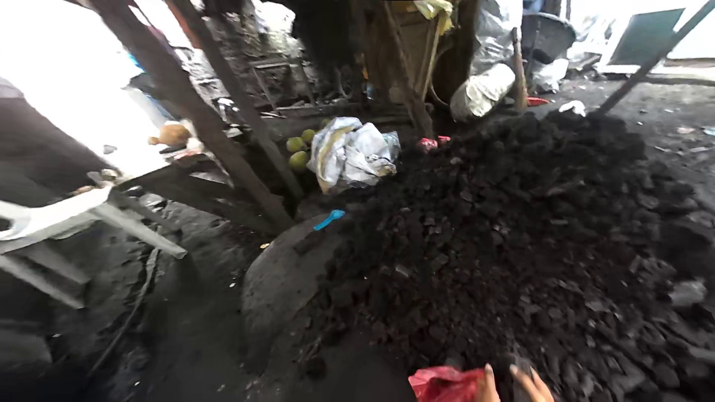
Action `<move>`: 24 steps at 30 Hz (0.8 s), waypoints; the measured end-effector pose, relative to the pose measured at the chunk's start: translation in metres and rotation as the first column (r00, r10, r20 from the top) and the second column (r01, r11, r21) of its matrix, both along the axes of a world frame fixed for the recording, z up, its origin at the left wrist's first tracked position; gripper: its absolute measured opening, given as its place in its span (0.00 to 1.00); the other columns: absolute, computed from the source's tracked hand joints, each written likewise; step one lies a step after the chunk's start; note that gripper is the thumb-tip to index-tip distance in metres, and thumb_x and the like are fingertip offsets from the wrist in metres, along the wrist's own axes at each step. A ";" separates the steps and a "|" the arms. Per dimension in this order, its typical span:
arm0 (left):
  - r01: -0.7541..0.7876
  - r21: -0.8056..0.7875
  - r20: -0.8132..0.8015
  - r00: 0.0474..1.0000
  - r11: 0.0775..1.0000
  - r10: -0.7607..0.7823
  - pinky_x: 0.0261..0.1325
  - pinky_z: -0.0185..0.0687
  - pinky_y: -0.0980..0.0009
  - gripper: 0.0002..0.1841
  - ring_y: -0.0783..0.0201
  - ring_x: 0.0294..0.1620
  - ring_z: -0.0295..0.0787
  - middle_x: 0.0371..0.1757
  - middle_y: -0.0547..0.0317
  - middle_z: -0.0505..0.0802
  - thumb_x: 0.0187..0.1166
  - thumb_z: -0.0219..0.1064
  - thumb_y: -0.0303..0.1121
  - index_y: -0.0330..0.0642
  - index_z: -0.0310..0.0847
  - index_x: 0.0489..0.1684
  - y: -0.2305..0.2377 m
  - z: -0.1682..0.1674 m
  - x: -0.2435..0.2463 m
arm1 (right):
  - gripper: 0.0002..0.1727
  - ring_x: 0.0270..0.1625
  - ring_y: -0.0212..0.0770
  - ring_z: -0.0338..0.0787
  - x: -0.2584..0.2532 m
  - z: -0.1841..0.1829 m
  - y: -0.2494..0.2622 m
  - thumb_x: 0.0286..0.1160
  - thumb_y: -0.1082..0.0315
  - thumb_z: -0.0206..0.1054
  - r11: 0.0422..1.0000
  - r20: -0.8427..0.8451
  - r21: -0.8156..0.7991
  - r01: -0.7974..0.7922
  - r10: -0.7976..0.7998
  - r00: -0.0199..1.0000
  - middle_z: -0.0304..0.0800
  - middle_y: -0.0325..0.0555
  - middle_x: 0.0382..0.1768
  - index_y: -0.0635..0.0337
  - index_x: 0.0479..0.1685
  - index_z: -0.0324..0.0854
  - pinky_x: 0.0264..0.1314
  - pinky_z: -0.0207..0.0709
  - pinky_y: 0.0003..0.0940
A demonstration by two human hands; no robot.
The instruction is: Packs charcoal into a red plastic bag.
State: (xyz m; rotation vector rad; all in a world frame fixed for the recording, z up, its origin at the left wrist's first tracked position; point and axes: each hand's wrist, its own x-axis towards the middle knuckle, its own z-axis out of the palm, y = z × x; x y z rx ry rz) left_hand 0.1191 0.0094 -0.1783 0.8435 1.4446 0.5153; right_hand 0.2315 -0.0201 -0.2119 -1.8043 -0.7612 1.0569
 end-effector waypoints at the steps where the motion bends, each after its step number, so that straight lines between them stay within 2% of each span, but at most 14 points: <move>1: 0.022 -0.004 0.000 1.000 1.000 -0.022 0.88 0.52 0.40 0.31 0.41 0.87 0.64 0.83 0.35 0.75 0.93 0.50 0.51 0.29 0.74 0.78 0.005 0.004 0.004 | 0.31 0.79 0.45 0.77 -0.001 0.008 -0.003 0.86 0.56 0.55 0.993 -0.183 0.031 0.116 -0.108 0.977 0.76 0.61 0.78 0.68 0.82 0.69 0.84 0.68 0.44; 2: 0.061 0.033 -0.009 0.998 0.998 -0.061 0.88 0.50 0.40 0.31 0.39 0.87 0.64 0.83 0.32 0.74 0.92 0.52 0.50 0.28 0.73 0.78 0.006 0.009 0.008 | 0.29 0.70 0.38 0.83 -0.002 0.013 -0.006 0.88 0.55 0.50 0.968 -0.340 0.036 0.250 -0.223 0.914 0.83 0.54 0.70 0.66 0.79 0.70 0.75 0.76 0.38; 3: 0.114 0.086 -0.019 0.993 0.990 -0.113 0.89 0.48 0.40 0.31 0.38 0.87 0.63 0.82 0.30 0.74 0.91 0.54 0.48 0.27 0.72 0.78 0.006 0.014 0.013 | 0.26 0.57 0.32 0.89 -0.003 0.017 -0.007 0.90 0.54 0.46 0.924 -0.464 0.052 0.380 -0.314 0.828 0.89 0.45 0.57 0.62 0.73 0.74 0.61 0.84 0.33; 4: 0.188 0.141 -0.038 0.982 0.972 -0.185 0.89 0.49 0.40 0.31 0.36 0.86 0.64 0.80 0.28 0.75 0.90 0.54 0.48 0.26 0.73 0.77 0.008 0.022 0.018 | 0.25 0.49 0.29 0.92 -0.003 0.015 -0.008 0.90 0.52 0.43 0.872 -0.580 0.081 0.482 -0.352 0.735 0.93 0.40 0.49 0.59 0.67 0.77 0.52 0.88 0.31; 5: 0.282 0.185 -0.070 0.959 0.942 -0.273 0.88 0.50 0.39 0.32 0.36 0.84 0.66 0.78 0.27 0.77 0.90 0.54 0.49 0.25 0.73 0.76 0.011 0.030 0.023 | 0.26 0.45 0.29 0.93 -0.004 0.012 -0.010 0.90 0.50 0.40 0.823 -0.671 0.098 0.559 -0.361 0.648 0.94 0.38 0.45 0.57 0.64 0.77 0.47 0.89 0.30; 7: 0.499 0.212 -0.113 0.866 0.840 -0.487 0.90 0.48 0.38 0.33 0.37 0.86 0.65 0.79 0.30 0.77 0.91 0.51 0.52 0.27 0.73 0.77 0.024 0.050 0.030 | 0.27 0.43 0.30 0.93 -0.008 0.008 -0.012 0.92 0.46 0.39 0.717 -0.781 0.091 0.691 -0.379 0.496 0.94 0.38 0.43 0.55 0.63 0.77 0.43 0.90 0.32; 9: 0.676 0.208 -0.088 0.733 0.707 -0.675 0.92 0.45 0.42 0.32 0.42 0.88 0.64 0.82 0.34 0.76 0.94 0.47 0.51 0.28 0.72 0.79 0.037 0.074 0.032 | 0.28 0.45 0.29 0.93 -0.015 0.006 -0.012 0.93 0.46 0.37 0.623 -0.823 0.092 0.777 -0.393 0.411 0.94 0.36 0.44 0.54 0.64 0.76 0.45 0.91 0.32; 11: 0.754 0.159 -0.042 0.650 0.638 -0.758 0.91 0.52 0.48 0.30 0.46 0.88 0.65 0.82 0.36 0.76 0.94 0.49 0.49 0.30 0.72 0.79 0.046 0.103 0.029 | 0.28 0.45 0.30 0.93 -0.020 0.003 -0.010 0.93 0.46 0.37 0.542 -0.848 0.088 0.836 -0.399 0.348 0.93 0.37 0.44 0.54 0.64 0.76 0.45 0.91 0.34; 13: 0.760 0.100 -0.036 0.647 0.642 -0.761 0.87 0.60 0.49 0.32 0.47 0.84 0.70 0.79 0.36 0.79 0.93 0.49 0.52 0.30 0.75 0.77 0.055 0.118 0.020 | 0.25 0.46 0.29 0.93 -0.024 0.004 -0.010 0.93 0.46 0.40 0.475 -0.848 0.058 0.878 -0.441 0.294 0.92 0.35 0.45 0.51 0.63 0.76 0.47 0.91 0.34; 17: 0.547 0.071 -0.120 0.835 0.834 -0.538 0.84 0.64 0.42 0.39 0.44 0.83 0.72 0.78 0.36 0.81 0.91 0.41 0.61 0.32 0.76 0.75 0.087 0.091 -0.021 | 0.25 0.51 0.32 0.93 -0.019 0.011 -0.016 0.92 0.44 0.42 0.402 -0.873 -0.017 0.915 -0.453 0.183 0.92 0.38 0.48 0.50 0.65 0.75 0.50 0.90 0.39; 19: 0.431 0.085 -0.257 0.880 0.898 -0.398 0.67 0.81 0.43 0.35 0.41 0.66 0.86 0.65 0.32 0.87 0.93 0.43 0.57 0.30 0.79 0.69 0.101 0.072 -0.035 | 0.25 0.49 0.32 0.92 -0.015 0.016 -0.020 0.92 0.43 0.42 0.393 -0.868 -0.025 0.919 -0.464 0.175 0.91 0.37 0.47 0.49 0.64 0.75 0.48 0.90 0.38; 20: 0.452 0.117 -0.360 0.849 0.884 -0.387 0.62 0.85 0.45 0.29 0.42 0.60 0.90 0.61 0.32 0.89 0.94 0.48 0.51 0.29 0.81 0.66 0.106 0.067 -0.039 | 0.25 0.48 0.31 0.93 -0.013 0.021 -0.019 0.92 0.43 0.42 0.384 -0.869 -0.015 0.923 -0.461 0.178 0.91 0.37 0.46 0.49 0.63 0.75 0.47 0.90 0.37; 22: 0.576 0.155 -0.596 0.702 0.802 -0.389 0.68 0.82 0.47 0.18 0.42 0.63 0.88 0.64 0.33 0.87 0.85 0.63 0.33 0.31 0.81 0.66 0.108 0.068 -0.040 | 0.26 0.48 0.32 0.92 -0.010 0.038 -0.015 0.93 0.43 0.40 0.358 -0.882 0.011 0.934 -0.436 0.177 0.90 0.38 0.46 0.50 0.64 0.74 0.47 0.90 0.38; 24: 0.664 0.147 -0.714 0.584 0.734 -0.386 0.72 0.80 0.46 0.26 0.38 0.69 0.85 0.78 0.32 0.78 0.78 0.67 0.25 0.35 0.73 0.78 0.101 0.075 -0.032 | 0.28 0.49 0.35 0.93 -0.006 0.054 -0.006 0.92 0.41 0.38 0.347 -0.912 0.057 0.936 -0.364 0.190 0.91 0.39 0.46 0.51 0.63 0.74 0.48 0.90 0.40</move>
